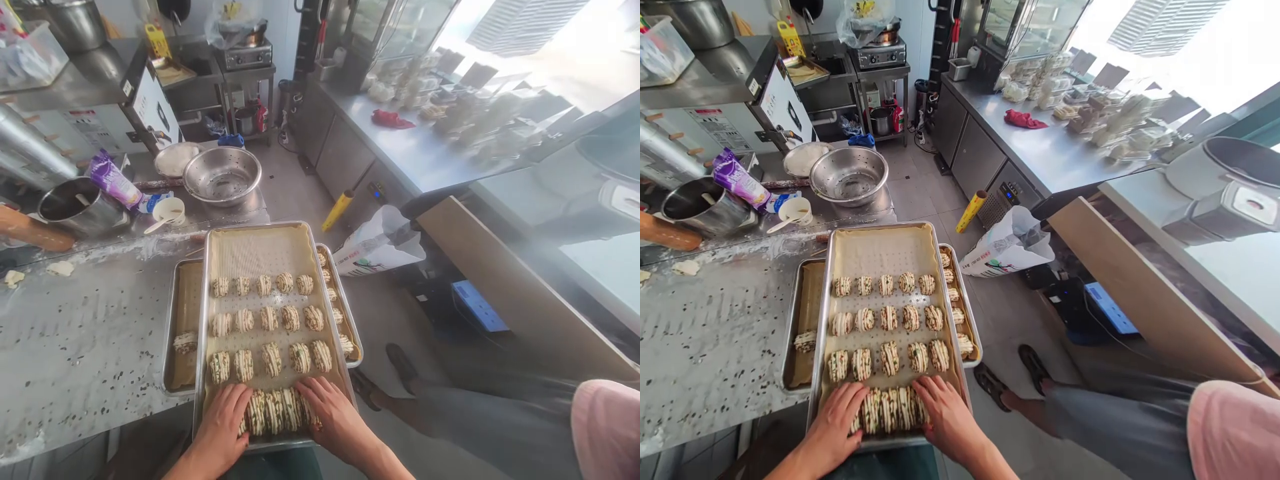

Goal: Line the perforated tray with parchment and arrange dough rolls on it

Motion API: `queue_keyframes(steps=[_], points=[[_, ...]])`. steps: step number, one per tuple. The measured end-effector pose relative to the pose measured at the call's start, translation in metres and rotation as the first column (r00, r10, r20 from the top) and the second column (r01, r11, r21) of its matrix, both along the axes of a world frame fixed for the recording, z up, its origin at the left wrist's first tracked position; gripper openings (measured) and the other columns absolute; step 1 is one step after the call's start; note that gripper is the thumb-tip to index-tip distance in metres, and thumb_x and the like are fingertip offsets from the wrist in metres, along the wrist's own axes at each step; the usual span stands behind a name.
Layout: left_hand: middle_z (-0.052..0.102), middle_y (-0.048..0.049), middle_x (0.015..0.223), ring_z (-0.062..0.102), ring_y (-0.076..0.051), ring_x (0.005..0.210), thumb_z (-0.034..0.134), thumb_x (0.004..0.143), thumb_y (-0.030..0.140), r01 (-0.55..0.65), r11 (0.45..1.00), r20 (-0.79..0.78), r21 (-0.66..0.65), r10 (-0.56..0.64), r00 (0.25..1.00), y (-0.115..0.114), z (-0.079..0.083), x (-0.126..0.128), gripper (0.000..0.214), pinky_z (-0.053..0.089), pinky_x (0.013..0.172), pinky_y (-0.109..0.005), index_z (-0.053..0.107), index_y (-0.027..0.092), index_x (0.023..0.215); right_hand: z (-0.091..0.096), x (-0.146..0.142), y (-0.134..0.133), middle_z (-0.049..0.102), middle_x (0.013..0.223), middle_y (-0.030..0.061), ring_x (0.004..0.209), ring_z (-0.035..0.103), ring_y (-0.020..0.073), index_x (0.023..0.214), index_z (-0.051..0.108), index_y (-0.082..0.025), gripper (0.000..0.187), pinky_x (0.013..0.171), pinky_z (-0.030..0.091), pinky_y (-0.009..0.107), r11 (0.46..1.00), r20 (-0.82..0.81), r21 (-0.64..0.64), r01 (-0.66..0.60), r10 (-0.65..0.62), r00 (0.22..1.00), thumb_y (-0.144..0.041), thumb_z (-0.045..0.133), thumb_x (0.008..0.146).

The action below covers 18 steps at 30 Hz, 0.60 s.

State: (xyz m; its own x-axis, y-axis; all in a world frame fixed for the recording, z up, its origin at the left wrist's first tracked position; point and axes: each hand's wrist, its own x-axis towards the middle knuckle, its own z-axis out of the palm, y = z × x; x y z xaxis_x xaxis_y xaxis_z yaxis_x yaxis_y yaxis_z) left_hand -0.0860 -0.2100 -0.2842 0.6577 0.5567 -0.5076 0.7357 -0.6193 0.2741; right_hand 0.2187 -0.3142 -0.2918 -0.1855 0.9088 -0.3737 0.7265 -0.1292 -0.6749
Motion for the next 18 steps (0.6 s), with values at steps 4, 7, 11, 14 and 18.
queue_keyframes(steps=[4,7,11,14,18], points=[[0.052,-0.0141,0.156,0.046,-0.034,0.146,0.056,0.076,0.008,-0.022,0.999,-0.032,-0.026,0.021,0.999,0.005,0.001,-0.004,0.077,0.041,0.124,-0.051,0.047,0.018,0.152,-0.003,-0.007,0.009,0.055,0.145,0.0136,0.132,0.047,0.0327,0.144,0.056,-0.011,0.084,0.118,0.043,0.046,0.998,-0.012,0.012,-0.055,0.055,0.998,-0.013,0.054,0.06],[0.058,-0.0133,0.144,0.053,-0.03,0.136,0.052,0.076,0.005,-0.044,0.999,0.004,-0.029,0.044,0.999,0.011,0.019,-0.015,0.068,0.044,0.119,-0.045,0.054,0.019,0.143,0.003,-0.005,0.01,0.059,0.132,0.0137,0.123,0.051,0.0322,0.132,0.062,-0.011,0.073,0.11,0.05,0.045,0.999,-0.003,-0.019,-0.044,0.044,0.999,-0.012,0.056,0.06],[0.061,-0.0133,0.132,0.055,-0.031,0.126,0.049,0.08,0.007,-0.048,0.999,-0.015,0.012,0.048,0.999,0.015,0.045,-0.029,0.054,0.041,0.116,-0.051,0.06,0.018,0.132,0.012,0.005,0.002,0.061,0.121,0.0143,0.117,0.054,0.0337,0.12,0.066,-0.01,0.058,0.106,0.051,0.049,0.999,0.098,-0.039,-0.033,0.037,0.994,-0.01,0.057,0.062],[0.064,-0.0136,0.122,0.057,-0.032,0.119,0.05,0.079,0.008,-0.024,1.0,-0.073,0.018,0.025,0.997,0.019,0.056,-0.023,0.043,0.042,0.112,-0.054,0.066,0.017,0.118,0.014,0.012,-0.003,0.061,0.12,0.0146,0.115,0.055,0.0346,0.115,0.066,-0.01,0.053,0.104,0.052,0.052,0.997,0.183,-0.068,-0.022,0.034,0.983,-0.008,0.057,0.063],[0.066,-0.0151,0.117,0.059,-0.032,0.117,0.05,0.079,0.006,-0.01,1.0,-0.147,-0.011,0.008,0.989,0.023,0.056,-0.01,0.041,0.045,0.108,-0.052,0.068,0.014,0.115,0.013,0.016,-0.004,0.062,0.122,0.0129,0.115,0.058,0.0339,0.118,0.066,-0.013,0.054,0.103,0.053,0.051,0.996,0.24,-0.085,-0.033,0.052,0.969,-0.005,0.055,0.065]])
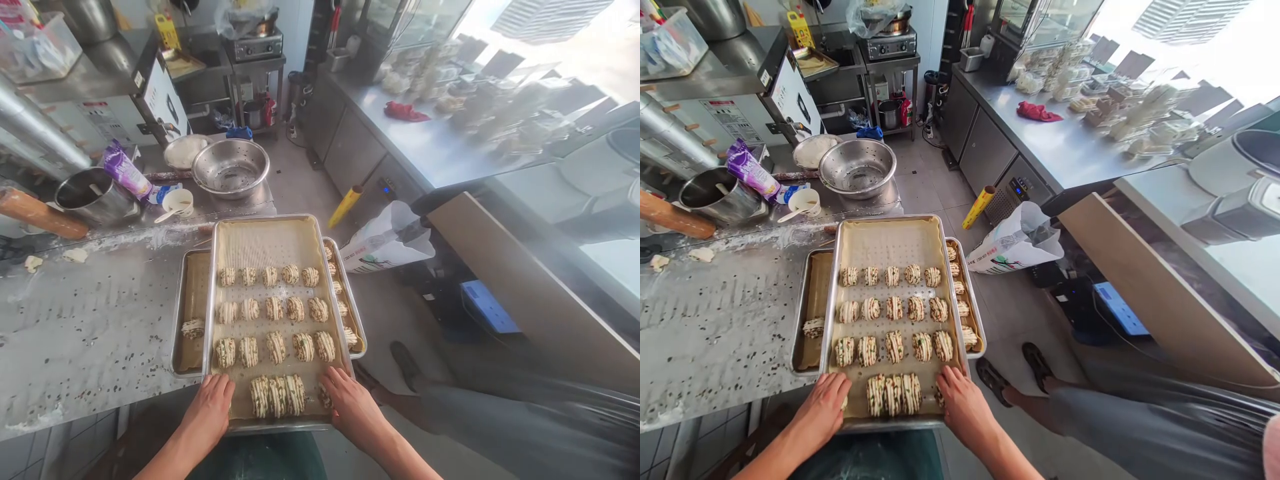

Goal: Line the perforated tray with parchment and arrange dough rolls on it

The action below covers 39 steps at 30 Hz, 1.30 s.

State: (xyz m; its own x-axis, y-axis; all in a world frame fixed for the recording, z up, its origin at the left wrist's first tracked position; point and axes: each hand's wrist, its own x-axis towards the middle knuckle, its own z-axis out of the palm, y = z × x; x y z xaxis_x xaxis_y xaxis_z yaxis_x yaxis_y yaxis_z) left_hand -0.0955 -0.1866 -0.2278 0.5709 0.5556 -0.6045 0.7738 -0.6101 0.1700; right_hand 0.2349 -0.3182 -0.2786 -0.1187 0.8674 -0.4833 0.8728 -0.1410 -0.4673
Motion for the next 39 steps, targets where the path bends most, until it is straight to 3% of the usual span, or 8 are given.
queue_keyframes(steps=[5,9,12,15,23,26,31,39], points=[[0.063,-0.0148,0.136,0.056,-0.034,0.131,0.053,0.081,0.006,0.037,0.997,0.076,0.075,-0.042,0.996,-0.008,-0.003,-0.002,0.059,0.043,0.116,-0.056,0.059,0.02,0.138,0.011,-0.005,-0.002,0.061,0.127,0.0151,0.12,0.057,0.0359,0.124,0.065,-0.015,0.058,0.108,0.048,0.055,0.999,0.017,0.044,-0.002,0.002,1.0,-0.007,0.059,0.066],[0.057,-0.0083,0.149,0.053,-0.031,0.136,0.058,0.091,0.024,0.03,0.999,0.25,0.029,-0.036,0.968,-0.021,-0.015,0.017,0.057,0.044,0.121,-0.053,0.05,0.029,0.147,0.019,-0.021,0.004,0.057,0.14,0.0131,0.128,0.052,0.035,0.134,0.059,-0.02,0.063,0.11,0.046,0.053,0.993,-0.155,0.109,0.047,-0.03,0.987,-0.018,0.063,0.071],[0.052,-0.0115,0.155,0.047,-0.034,0.143,0.066,0.082,0.025,-0.011,0.999,0.247,-0.031,0.018,0.969,-0.027,-0.034,0.038,0.073,0.043,0.123,-0.052,0.045,0.022,0.152,0.012,-0.039,0.017,0.056,0.143,0.0114,0.127,0.052,0.0328,0.138,0.057,-0.02,0.068,0.108,0.048,0.048,0.996,-0.277,0.083,0.018,0.006,0.961,-0.02,0.065,0.071],[0.055,-0.0137,0.148,0.047,-0.033,0.143,0.062,0.075,0.015,-0.036,0.997,0.251,-0.067,0.052,0.967,-0.027,-0.044,0.046,0.067,0.044,0.123,-0.047,0.054,0.018,0.142,0.0,-0.051,0.028,0.057,0.139,0.0108,0.126,0.05,0.0328,0.141,0.056,-0.019,0.076,0.108,0.048,0.047,0.996,-0.303,0.091,-0.022,0.048,0.952,-0.018,0.066,0.065],[0.059,-0.0109,0.133,0.053,-0.029,0.129,0.055,0.073,0.009,-0.07,0.998,0.23,-0.008,0.07,0.971,-0.023,-0.029,0.023,0.059,0.046,0.116,-0.049,0.058,0.022,0.13,-0.006,-0.058,0.031,0.056,0.124,0.0109,0.116,0.049,0.0301,0.126,0.061,-0.015,0.068,0.105,0.051,0.042,0.996,-0.282,0.093,0.009,0.017,0.959,-0.016,0.069,0.058],[0.056,-0.0123,0.142,0.05,-0.034,0.134,0.058,0.077,0.015,-0.037,0.999,0.213,0.024,0.031,0.976,-0.026,-0.027,0.028,0.064,0.041,0.12,-0.058,0.053,0.022,0.141,-0.003,-0.056,0.032,0.056,0.123,0.0126,0.116,0.049,0.0312,0.117,0.062,-0.013,0.058,0.106,0.05,0.044,0.998,-0.274,0.065,0.01,0.008,0.962,-0.017,0.068,0.059],[0.056,-0.0076,0.148,0.05,-0.029,0.137,0.058,0.086,0.021,0.048,0.999,0.314,0.0,-0.045,0.948,-0.034,-0.019,0.053,0.065,0.04,0.125,-0.051,0.046,0.027,0.15,0.004,-0.042,0.024,0.057,0.119,0.0114,0.114,0.05,0.0298,0.108,0.06,-0.018,0.047,0.101,0.051,0.042,0.995,-0.268,0.065,0.07,-0.05,0.962,-0.015,0.062,0.062],[0.059,-0.012,0.144,0.053,-0.035,0.133,0.069,0.085,0.033,0.042,0.996,0.318,-0.081,-0.014,0.948,-0.034,-0.043,0.076,0.063,0.043,0.121,-0.056,0.054,0.022,0.145,0.016,-0.031,0.022,0.059,0.127,0.0147,0.119,0.053,0.0328,0.124,0.061,-0.014,0.064,0.104,0.053,0.047,0.998,-0.184,0.064,-0.016,0.027,0.982,-0.008,0.058,0.061]])
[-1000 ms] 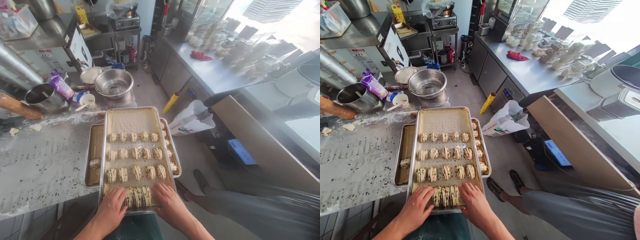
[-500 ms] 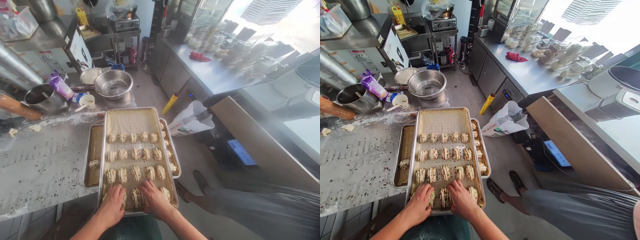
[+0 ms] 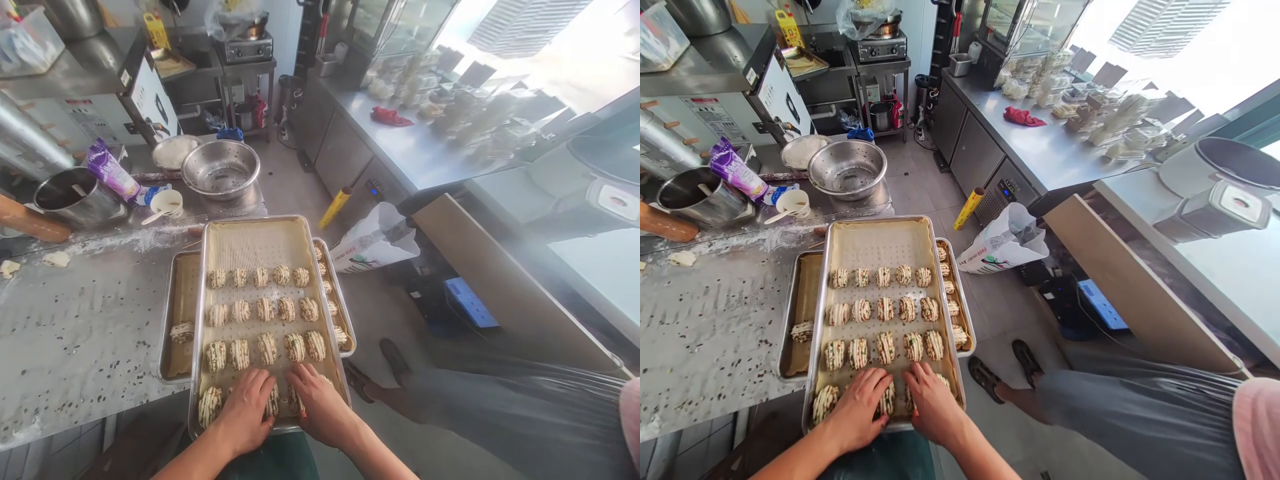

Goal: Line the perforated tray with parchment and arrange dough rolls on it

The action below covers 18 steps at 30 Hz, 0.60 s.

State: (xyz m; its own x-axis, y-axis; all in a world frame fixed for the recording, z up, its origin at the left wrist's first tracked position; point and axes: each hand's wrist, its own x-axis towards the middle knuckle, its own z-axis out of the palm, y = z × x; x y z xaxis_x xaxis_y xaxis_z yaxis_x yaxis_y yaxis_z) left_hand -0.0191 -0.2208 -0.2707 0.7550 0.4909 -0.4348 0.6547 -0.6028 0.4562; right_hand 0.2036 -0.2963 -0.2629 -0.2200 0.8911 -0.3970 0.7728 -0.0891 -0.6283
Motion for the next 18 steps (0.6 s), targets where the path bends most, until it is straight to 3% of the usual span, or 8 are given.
queue_keyframes(steps=[3,6,8,11,15,18], points=[[0.057,-0.0118,0.148,0.053,-0.035,0.135,0.072,0.085,0.034,0.031,1.0,-0.001,-0.001,-0.031,1.0,-0.001,0.001,-0.002,0.071,0.044,0.121,-0.056,0.048,0.023,0.151,0.007,0.006,-0.005,0.055,0.141,0.0146,0.135,0.046,0.0339,0.138,0.057,-0.017,0.075,0.116,0.045,0.048,0.996,-0.065,0.012,0.087,-0.086,0.994,-0.011,0.06,0.063],[0.057,-0.0095,0.149,0.054,-0.031,0.136,0.064,0.093,0.037,-0.02,0.991,0.038,0.13,0.015,0.999,0.012,0.01,-0.011,0.065,0.046,0.12,-0.052,0.044,0.027,0.154,0.009,0.016,-0.018,0.059,0.139,0.0122,0.133,0.052,0.0293,0.136,0.058,-0.021,0.058,0.115,0.047,0.046,0.967,-0.11,0.079,0.242,-0.233,0.966,-0.011,0.055,0.078],[0.059,-0.0099,0.147,0.053,-0.031,0.137,0.054,0.099,0.032,-0.104,0.952,0.05,0.287,0.093,0.994,0.029,0.015,-0.015,0.053,0.043,0.122,-0.054,0.047,0.025,0.151,0.005,0.023,-0.028,0.061,0.136,0.0111,0.129,0.056,0.0273,0.133,0.059,-0.023,0.044,0.111,0.051,0.045,0.919,-0.112,0.139,0.368,-0.355,0.928,-0.014,0.049,0.09],[0.055,-0.0128,0.15,0.051,-0.034,0.14,0.056,0.095,0.025,-0.134,0.89,0.03,0.436,0.134,0.991,0.055,0.017,-0.01,0.058,0.038,0.122,-0.062,0.045,0.022,0.152,-0.004,0.028,-0.039,0.062,0.136,0.009,0.127,0.06,0.0258,0.13,0.059,-0.027,0.033,0.109,0.053,0.044,0.841,-0.114,0.176,0.511,-0.498,0.859,-0.023,0.048,0.099],[0.051,-0.0121,0.155,0.048,-0.034,0.142,0.061,0.093,0.034,-0.02,0.929,0.071,0.37,-0.007,0.997,0.065,0.013,0.024,0.062,0.036,0.124,-0.061,0.044,0.024,0.152,-0.005,0.024,-0.045,0.062,0.134,0.0062,0.123,0.062,0.0234,0.127,0.059,-0.03,0.028,0.106,0.055,0.041,0.745,-0.153,0.179,0.643,-0.624,0.766,-0.029,0.046,0.102],[0.057,-0.0132,0.148,0.053,-0.033,0.135,0.059,0.088,0.02,0.052,0.957,0.037,0.287,-0.065,0.997,0.057,0.005,0.046,0.05,0.043,0.119,-0.055,0.058,0.02,0.138,-0.005,0.017,-0.055,0.063,0.132,0.0067,0.118,0.065,0.0232,0.125,0.06,-0.03,0.027,0.102,0.057,0.04,0.685,-0.186,0.195,0.702,-0.676,0.713,-0.03,0.046,0.102]])
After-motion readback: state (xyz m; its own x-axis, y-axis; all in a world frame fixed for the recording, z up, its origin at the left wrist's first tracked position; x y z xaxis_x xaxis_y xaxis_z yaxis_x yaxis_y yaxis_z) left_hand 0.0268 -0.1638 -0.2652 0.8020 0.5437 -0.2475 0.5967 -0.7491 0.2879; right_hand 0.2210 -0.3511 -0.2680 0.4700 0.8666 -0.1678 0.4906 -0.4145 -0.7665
